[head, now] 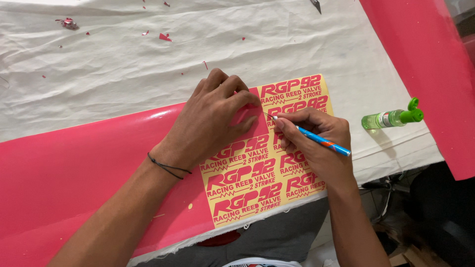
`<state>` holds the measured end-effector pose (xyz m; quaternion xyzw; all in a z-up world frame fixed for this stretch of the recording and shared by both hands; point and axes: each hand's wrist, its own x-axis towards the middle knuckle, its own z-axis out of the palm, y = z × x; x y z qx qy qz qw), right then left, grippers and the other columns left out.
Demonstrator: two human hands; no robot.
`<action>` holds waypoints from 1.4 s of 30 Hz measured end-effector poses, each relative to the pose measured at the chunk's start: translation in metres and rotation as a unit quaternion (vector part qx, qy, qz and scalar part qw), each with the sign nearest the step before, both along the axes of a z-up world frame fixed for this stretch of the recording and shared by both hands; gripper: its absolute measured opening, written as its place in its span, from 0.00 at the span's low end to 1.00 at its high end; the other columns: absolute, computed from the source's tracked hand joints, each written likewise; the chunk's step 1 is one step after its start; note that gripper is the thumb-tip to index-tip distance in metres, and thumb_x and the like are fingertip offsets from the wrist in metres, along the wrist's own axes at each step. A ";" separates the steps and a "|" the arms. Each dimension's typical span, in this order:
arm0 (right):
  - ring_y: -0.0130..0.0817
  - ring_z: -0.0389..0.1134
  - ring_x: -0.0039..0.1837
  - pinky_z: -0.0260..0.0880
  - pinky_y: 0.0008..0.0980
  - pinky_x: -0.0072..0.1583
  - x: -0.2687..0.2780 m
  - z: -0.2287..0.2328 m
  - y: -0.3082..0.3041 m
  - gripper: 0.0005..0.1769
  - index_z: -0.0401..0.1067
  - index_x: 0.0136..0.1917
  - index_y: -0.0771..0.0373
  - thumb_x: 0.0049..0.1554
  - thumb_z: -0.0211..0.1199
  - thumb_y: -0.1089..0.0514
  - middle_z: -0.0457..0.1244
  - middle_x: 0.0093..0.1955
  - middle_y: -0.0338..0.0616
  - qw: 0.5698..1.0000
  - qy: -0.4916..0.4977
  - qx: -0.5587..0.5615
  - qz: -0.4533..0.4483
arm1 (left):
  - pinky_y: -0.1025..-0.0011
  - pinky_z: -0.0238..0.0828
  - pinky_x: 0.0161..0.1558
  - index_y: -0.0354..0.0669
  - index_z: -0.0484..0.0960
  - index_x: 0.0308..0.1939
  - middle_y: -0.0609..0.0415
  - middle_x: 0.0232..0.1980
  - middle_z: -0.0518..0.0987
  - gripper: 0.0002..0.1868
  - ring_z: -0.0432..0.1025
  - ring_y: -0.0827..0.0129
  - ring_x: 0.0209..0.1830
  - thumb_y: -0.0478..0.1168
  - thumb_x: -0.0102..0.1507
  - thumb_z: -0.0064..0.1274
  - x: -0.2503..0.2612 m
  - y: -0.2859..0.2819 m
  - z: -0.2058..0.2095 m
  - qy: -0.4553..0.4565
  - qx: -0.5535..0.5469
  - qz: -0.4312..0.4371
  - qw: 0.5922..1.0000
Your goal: The person uses a blue craft knife to carefully cut around and weed red text and graphics from a pink vinyl sheet. They repeatedly lift and remove small cut pieces of vinyl, placing them aside on the white cloth-covered table.
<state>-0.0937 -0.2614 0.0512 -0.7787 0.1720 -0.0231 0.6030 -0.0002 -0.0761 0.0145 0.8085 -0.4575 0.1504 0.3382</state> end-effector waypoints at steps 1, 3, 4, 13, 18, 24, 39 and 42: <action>0.27 0.68 0.33 0.73 0.20 0.36 0.000 0.001 0.000 0.08 0.77 0.46 0.68 0.54 0.66 0.61 0.71 0.37 0.48 1.000 0.000 0.000 0.000 | 0.61 0.68 0.44 0.44 0.78 0.43 0.54 0.41 0.72 0.10 0.63 0.57 0.43 0.39 0.61 0.62 -0.001 0.000 0.001 0.000 0.000 0.000 1.000; 0.28 0.69 0.34 0.74 0.21 0.36 0.000 0.002 0.001 0.10 0.77 0.47 0.69 0.53 0.66 0.61 0.71 0.38 0.49 1.000 -0.003 0.006 0.000 | 0.62 0.68 0.45 0.45 0.78 0.43 0.55 0.41 0.72 0.11 0.63 0.57 0.43 0.38 0.61 0.63 -0.001 0.000 0.002 0.006 -0.003 -0.002 1.000; 0.28 0.69 0.34 0.74 0.21 0.36 -0.001 0.001 0.000 0.10 0.77 0.47 0.69 0.53 0.66 0.61 0.71 0.38 0.49 1.000 -0.004 0.006 0.000 | 0.62 0.68 0.45 0.45 0.78 0.43 0.55 0.41 0.72 0.11 0.63 0.57 0.43 0.38 0.61 0.63 0.000 0.001 0.002 0.005 -0.003 -0.002 1.000; 0.26 0.68 0.35 0.72 0.18 0.39 -0.004 0.002 0.001 0.11 0.77 0.50 0.70 0.53 0.67 0.64 0.68 0.34 0.47 0.998 -0.052 0.010 0.039 | 0.62 0.67 0.45 0.44 0.77 0.44 0.54 0.41 0.72 0.11 0.63 0.58 0.42 0.37 0.62 0.62 -0.001 0.001 0.003 0.022 -0.013 -0.019 0.999; 0.30 0.70 0.33 0.73 0.21 0.36 -0.003 0.004 0.003 0.08 0.76 0.47 0.70 0.55 0.66 0.62 0.69 0.34 0.49 1.000 -0.025 0.001 -0.006 | 0.63 0.67 0.43 0.43 0.77 0.42 0.53 0.40 0.72 0.09 0.63 0.58 0.41 0.37 0.62 0.62 -0.001 0.000 0.004 0.002 -0.012 -0.014 1.000; 0.27 0.70 0.36 0.74 0.19 0.39 -0.003 0.002 0.000 0.10 0.77 0.49 0.69 0.54 0.66 0.62 0.70 0.37 0.47 0.999 -0.026 -0.002 0.022 | 0.63 0.67 0.41 0.45 0.80 0.40 0.55 0.40 0.73 0.06 0.64 0.59 0.42 0.37 0.62 0.61 0.000 -0.006 -0.002 -0.004 -0.002 -0.009 1.000; 0.26 0.69 0.35 0.72 0.17 0.38 -0.007 -0.002 -0.004 0.03 0.75 0.43 0.68 0.55 0.67 0.66 0.68 0.35 0.45 0.998 -0.057 -0.013 0.003 | 0.64 0.67 0.40 0.46 0.78 0.38 0.55 0.42 0.73 0.04 0.63 0.60 0.41 0.37 0.63 0.58 0.006 0.002 0.006 -0.031 0.064 -0.075 0.995; 0.24 0.67 0.34 0.72 0.19 0.39 -0.007 0.000 -0.002 0.05 0.75 0.43 0.67 0.55 0.67 0.63 0.67 0.34 0.43 0.998 -0.053 -0.021 0.017 | 0.63 0.67 0.40 0.46 0.77 0.38 0.55 0.42 0.73 0.06 0.64 0.59 0.41 0.36 0.61 0.59 0.007 0.004 0.007 -0.009 0.042 -0.095 0.995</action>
